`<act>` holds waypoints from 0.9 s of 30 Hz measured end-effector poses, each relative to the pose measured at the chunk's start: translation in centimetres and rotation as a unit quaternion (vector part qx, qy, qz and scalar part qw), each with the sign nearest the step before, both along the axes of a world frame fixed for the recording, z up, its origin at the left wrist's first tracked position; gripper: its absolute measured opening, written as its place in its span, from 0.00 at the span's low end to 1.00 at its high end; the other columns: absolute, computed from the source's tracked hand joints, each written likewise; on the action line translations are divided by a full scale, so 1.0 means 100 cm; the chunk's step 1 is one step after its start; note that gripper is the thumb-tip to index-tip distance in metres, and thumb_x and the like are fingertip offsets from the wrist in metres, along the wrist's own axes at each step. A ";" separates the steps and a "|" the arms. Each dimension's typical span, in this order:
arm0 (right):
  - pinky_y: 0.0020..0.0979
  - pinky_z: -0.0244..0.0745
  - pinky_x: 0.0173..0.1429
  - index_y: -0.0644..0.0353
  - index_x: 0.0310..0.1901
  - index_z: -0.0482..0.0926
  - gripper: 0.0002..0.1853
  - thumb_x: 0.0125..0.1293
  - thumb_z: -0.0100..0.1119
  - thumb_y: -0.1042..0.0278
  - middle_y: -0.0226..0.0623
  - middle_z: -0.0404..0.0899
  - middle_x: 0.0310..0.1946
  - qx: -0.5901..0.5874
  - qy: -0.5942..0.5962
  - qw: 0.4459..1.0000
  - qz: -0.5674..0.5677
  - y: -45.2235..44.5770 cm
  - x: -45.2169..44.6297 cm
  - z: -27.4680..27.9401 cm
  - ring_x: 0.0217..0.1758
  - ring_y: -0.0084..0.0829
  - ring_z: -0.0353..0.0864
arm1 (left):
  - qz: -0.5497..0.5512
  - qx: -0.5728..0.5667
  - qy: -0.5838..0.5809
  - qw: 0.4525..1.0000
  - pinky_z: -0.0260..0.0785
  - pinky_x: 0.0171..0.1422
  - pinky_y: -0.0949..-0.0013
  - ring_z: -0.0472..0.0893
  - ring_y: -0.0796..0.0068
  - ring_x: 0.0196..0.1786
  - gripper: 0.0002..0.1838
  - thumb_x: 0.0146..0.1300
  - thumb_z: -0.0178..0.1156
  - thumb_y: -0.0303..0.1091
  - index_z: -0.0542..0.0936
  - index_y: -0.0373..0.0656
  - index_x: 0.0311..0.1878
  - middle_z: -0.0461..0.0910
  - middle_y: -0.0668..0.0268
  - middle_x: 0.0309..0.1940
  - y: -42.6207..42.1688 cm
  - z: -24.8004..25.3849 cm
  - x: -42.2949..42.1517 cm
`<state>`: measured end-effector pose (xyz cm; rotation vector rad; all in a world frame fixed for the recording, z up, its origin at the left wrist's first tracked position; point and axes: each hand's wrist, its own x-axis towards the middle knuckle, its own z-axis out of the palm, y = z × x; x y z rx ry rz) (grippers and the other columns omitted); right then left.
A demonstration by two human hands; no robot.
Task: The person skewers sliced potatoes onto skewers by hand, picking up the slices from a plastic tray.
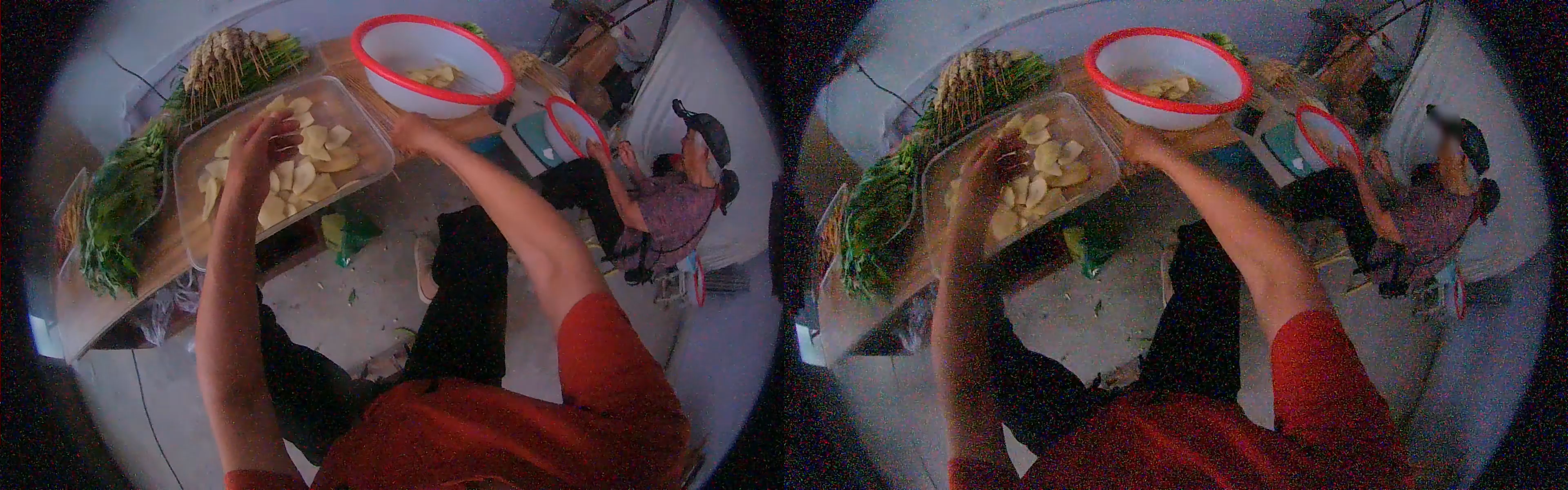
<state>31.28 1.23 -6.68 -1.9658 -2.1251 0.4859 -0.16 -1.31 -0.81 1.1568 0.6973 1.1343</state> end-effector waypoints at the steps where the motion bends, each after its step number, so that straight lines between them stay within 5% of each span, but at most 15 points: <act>1: 0.32 0.71 0.22 0.62 0.18 0.78 0.10 0.52 0.55 0.67 0.36 0.75 0.13 -0.050 0.149 0.987 -0.025 -0.006 0.002 0.004 0.15 0.30 0.75 | -0.003 0.002 0.006 1.000 0.71 0.43 0.71 0.80 0.72 0.40 0.19 0.68 0.49 0.42 0.74 0.38 0.53 0.79 0.61 0.41 0.001 0.000 -0.001; 4: 0.27 0.66 0.18 0.59 0.17 0.76 0.11 0.53 0.54 0.66 0.30 0.73 0.12 -0.074 0.177 0.980 -0.048 -0.008 -0.001 0.010 0.13 0.23 0.71 | -0.012 0.005 0.012 1.000 0.72 0.43 0.71 0.80 0.72 0.40 0.19 0.68 0.49 0.42 0.75 0.38 0.53 0.79 0.62 0.41 0.005 -0.003 -0.003; 8: 0.31 0.67 0.20 0.59 0.17 0.77 0.11 0.53 0.55 0.66 0.34 0.75 0.14 -0.071 0.273 0.956 -0.081 -0.016 -0.006 0.017 0.14 0.26 0.73 | -0.013 -0.003 0.017 1.000 0.72 0.44 0.70 0.80 0.72 0.40 0.19 0.68 0.50 0.42 0.75 0.38 0.53 0.80 0.62 0.40 0.009 -0.007 -0.003; 10: 0.36 0.71 0.26 0.61 0.20 0.78 0.10 0.53 0.56 0.66 0.41 0.78 0.18 0.079 0.030 0.996 -0.011 -0.011 -0.006 0.011 0.19 0.33 0.77 | -0.003 0.004 0.029 1.000 0.72 0.44 0.70 0.80 0.72 0.40 0.19 0.67 0.51 0.43 0.75 0.38 0.52 0.80 0.62 0.40 0.006 -0.005 0.000; 13: 0.43 0.74 0.34 0.62 0.26 0.80 0.09 0.53 0.56 0.66 0.46 0.80 0.25 0.191 0.041 0.980 -0.025 -0.032 -0.022 0.022 0.28 0.43 0.80 | 0.006 0.008 0.042 0.999 0.72 0.44 0.71 0.80 0.72 0.40 0.19 0.67 0.52 0.43 0.76 0.38 0.52 0.80 0.63 0.39 0.003 -0.003 -0.002; 27: 0.48 0.73 0.49 0.65 0.40 0.80 0.15 0.53 0.57 0.65 0.53 0.80 0.37 0.134 -0.179 0.972 -0.071 0.019 -0.008 -0.030 0.43 0.49 0.80 | 0.006 0.010 0.058 0.998 0.72 0.45 0.70 0.80 0.73 0.40 0.17 0.68 0.50 0.40 0.76 0.38 0.51 0.80 0.63 0.39 0.003 -0.002 -0.001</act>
